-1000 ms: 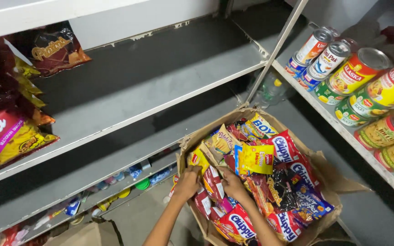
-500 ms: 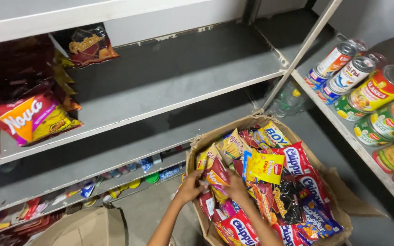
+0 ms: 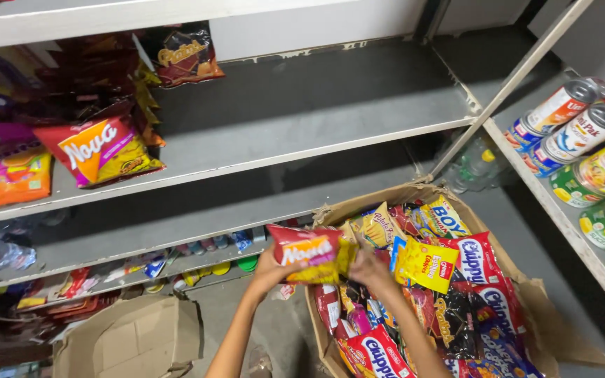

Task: Organizes and stocks various snack bags from a cardboard box onto grocery store shelves.

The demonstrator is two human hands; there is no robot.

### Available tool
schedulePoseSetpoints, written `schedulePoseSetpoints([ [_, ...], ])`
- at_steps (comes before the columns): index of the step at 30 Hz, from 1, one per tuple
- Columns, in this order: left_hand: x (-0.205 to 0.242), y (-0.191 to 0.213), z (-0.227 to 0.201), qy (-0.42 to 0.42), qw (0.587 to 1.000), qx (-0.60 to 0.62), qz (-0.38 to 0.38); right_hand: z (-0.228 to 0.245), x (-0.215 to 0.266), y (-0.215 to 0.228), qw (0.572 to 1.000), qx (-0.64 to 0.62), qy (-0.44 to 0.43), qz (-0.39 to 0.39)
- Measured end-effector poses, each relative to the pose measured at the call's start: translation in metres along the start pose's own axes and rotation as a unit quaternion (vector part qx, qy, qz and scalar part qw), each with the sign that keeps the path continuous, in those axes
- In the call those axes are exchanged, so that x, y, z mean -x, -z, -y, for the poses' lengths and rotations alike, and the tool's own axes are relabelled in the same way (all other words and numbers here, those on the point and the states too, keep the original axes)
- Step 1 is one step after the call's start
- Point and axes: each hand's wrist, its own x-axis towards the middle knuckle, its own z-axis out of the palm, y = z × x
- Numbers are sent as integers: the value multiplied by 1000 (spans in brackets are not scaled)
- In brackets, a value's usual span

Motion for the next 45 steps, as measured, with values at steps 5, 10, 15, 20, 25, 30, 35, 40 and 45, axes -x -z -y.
schedulePoseSetpoints([
  [5,21,19,9,4,994,69,-80,-154,15,-48,905,425,-15,-22],
  [10,44,27,18,93,983,147,-56,-143,21,-73,892,441,-61,-78],
  [15,46,39,33,119,957,264,33,-156,-38,37,848,523,50,-72],
  [20,41,15,22,113,962,190,162,6,-5,57,969,246,-22,-18],
  [25,38,-11,7,64,942,151,293,57,21,47,990,134,16,25],
  [30,50,-21,-24,77,945,212,235,68,37,12,997,-69,3,-19],
  [35,52,-17,-20,43,958,184,216,16,32,-8,1000,-2,-7,-20],
  [40,55,5,-41,-18,961,264,84,59,30,-25,989,29,131,-57],
  [45,43,48,-115,-89,979,134,-123,94,29,-25,963,90,190,-171],
])
